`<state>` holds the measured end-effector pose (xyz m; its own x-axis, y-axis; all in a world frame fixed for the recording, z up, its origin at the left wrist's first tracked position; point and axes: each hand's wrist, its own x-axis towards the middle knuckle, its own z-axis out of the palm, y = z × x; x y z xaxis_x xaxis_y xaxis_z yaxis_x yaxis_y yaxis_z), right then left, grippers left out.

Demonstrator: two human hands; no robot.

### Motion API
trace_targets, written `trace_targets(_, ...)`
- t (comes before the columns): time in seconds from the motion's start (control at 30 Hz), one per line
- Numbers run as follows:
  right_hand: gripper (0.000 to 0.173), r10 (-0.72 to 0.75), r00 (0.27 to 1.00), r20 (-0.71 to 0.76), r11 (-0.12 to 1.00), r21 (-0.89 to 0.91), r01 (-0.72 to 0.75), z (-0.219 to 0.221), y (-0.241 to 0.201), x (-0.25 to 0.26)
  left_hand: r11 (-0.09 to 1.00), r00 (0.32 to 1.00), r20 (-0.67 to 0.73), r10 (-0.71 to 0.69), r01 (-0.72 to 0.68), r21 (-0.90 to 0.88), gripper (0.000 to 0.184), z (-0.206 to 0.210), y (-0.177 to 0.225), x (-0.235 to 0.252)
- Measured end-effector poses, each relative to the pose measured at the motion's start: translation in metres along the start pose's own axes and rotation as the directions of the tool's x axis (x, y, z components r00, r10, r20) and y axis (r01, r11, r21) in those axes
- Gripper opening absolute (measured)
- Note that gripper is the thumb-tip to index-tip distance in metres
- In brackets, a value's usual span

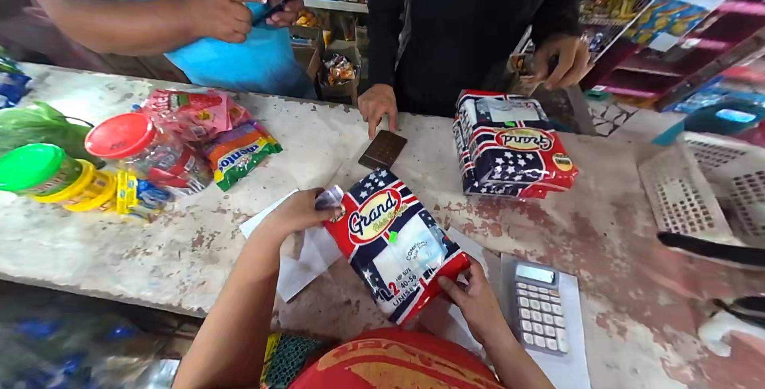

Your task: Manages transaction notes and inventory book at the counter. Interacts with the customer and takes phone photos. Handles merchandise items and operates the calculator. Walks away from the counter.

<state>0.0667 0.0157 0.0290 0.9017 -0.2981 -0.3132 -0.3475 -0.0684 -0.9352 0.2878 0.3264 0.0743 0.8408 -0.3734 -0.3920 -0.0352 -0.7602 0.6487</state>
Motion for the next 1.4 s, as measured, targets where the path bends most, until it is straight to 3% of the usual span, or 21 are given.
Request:
trace_targets(0.1, 0.064, -0.099, 0.986, 0.137, 0.966, -0.223, 0.128, -0.019, -0.003, -0.016, 0.999, 0.97, -0.241, 0.027, -0.037, -0.037, 0.05, 0.017, -0.007, 0.008)
trace_targets(0.13, 0.059, -0.195, 0.975, 0.109, 0.898, -0.381, 0.222, -0.031, -0.002, -0.024, 0.997, 0.959, -0.283, 0.027, -0.048, -0.067, 0.049, 0.023, -0.011, 0.011)
trace_targets(0.2, 0.059, -0.417, 0.909, -0.003, 0.634, -0.718, 0.288, -0.06, 0.004, -0.036, 0.988, 0.939, -0.342, 0.025, -0.076, -0.138, 0.05, 0.033, -0.024, 0.015)
trace_targets(0.27, 0.077, -0.492, 0.864, -0.11, 0.458, -0.876, 0.149, -0.09, 0.016, -0.045, 0.977, 0.922, -0.385, 0.046, -0.122, -0.177, 0.054, 0.042, -0.034, 0.018)
trace_targets(0.33, 0.104, -0.351, 0.903, -0.248, 0.504, -0.863, -0.041, -0.109, 0.027, -0.06, 0.958, 0.896, -0.441, 0.056, -0.172, -0.229, 0.058, 0.054, -0.032, 0.026)
trace_targets(0.4, 0.115, -0.326, 0.897, -0.297, 0.532, -0.842, -0.086, -0.112, 0.046, -0.068, 0.929, 0.856, -0.516, 0.028, -0.213, -0.302, 0.057, 0.067, -0.032, 0.029)
trace_targets(0.5, 0.102, -0.466, 0.837, -0.286, 0.527, -0.85, 0.003, -0.102, 0.057, -0.065, 0.909, 0.812, -0.583, -0.03, -0.221, -0.354, 0.055, 0.078, -0.032, 0.031)
trace_targets(0.7, 0.082, -0.497, 0.813, -0.304, 0.548, -0.836, 0.023, -0.098, 0.047, -0.036, 0.911, 0.77, -0.634, -0.066, -0.213, -0.354, 0.053, 0.088, -0.028, 0.031)
trace_targets(0.87, 0.065, -0.638, 0.744, -0.2, 0.478, -0.86, 0.179, -0.101, -0.002, 0.02, 0.941, 0.727, -0.686, -0.032, -0.209, -0.266, 0.056, 0.093, -0.025, 0.028)
trace_targets(0.97, 0.065, -0.631, 0.764, -0.135, 0.433, -0.878, 0.202, -0.104, -0.047, 0.064, 0.947, 0.711, -0.703, -0.023, -0.21, -0.243, 0.056, 0.096, -0.024, 0.027)
trace_targets(1.07, 0.071, -0.537, 0.836, -0.11, 0.436, -0.885, 0.163, -0.109, -0.089, 0.108, 0.949, 0.713, -0.701, -0.023, -0.204, -0.239, 0.054, 0.096, -0.02, 0.023)
trace_targets(1.2, 0.069, -0.497, 0.868, -0.003, 0.304, -0.937, 0.17, -0.105, -0.091, 0.159, 0.954, 0.731, -0.682, -0.022, -0.189, -0.233, 0.052, 0.096, -0.02, 0.02)
trace_targets(1.4, 0.055, -0.621, 0.779, 0.081, 0.161, -0.96, 0.228, -0.096, -0.074, 0.168, 0.959, 0.721, -0.693, 0.008, -0.202, -0.199, 0.049, 0.098, -0.023, 0.02)
